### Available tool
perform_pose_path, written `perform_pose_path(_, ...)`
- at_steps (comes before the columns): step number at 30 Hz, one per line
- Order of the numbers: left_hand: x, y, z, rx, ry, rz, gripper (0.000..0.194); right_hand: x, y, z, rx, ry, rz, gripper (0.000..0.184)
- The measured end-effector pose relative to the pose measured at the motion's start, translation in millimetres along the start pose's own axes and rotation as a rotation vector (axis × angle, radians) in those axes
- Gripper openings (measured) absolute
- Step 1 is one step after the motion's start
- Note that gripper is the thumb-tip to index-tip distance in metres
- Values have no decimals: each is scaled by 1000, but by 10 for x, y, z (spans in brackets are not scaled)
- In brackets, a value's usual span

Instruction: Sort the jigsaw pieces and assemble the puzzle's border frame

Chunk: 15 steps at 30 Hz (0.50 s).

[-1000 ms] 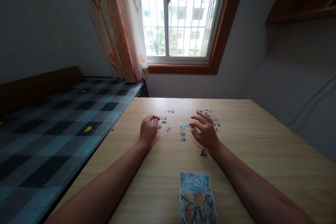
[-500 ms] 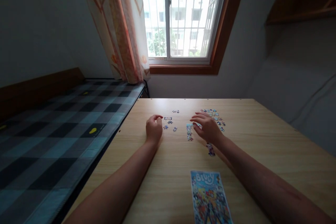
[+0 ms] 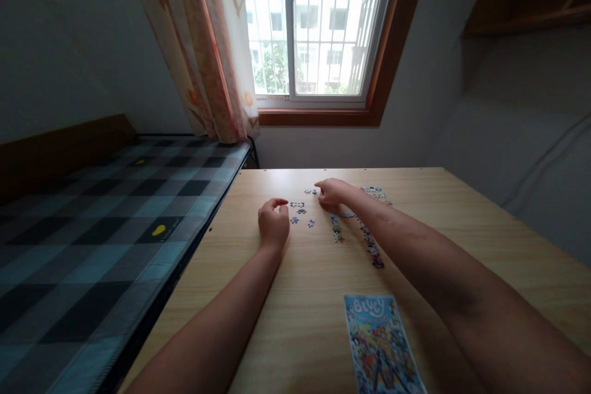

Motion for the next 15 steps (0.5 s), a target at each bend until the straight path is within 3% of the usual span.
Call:
perform_pose_path(3,2,-3,-1,-2,6,3,21,45,32,121,34,25,-47,53)
perform_pose_path(8,1,-11,-3,-6,3,8,21,20,64,229,68,72,-101,30)
perform_pose_path(15,1,-18,-4,5,1,6,20,11,43,294,79,57,-86,16)
Point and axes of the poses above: each hand's wrist, its own z-axis towards the middle knuckle, its own x-axis out of the palm, y = z × x, the point moved 7 cm from there along z, towards the middle knuckle, and after that the axes turned 1 degree about z, right-handed, at the moved point
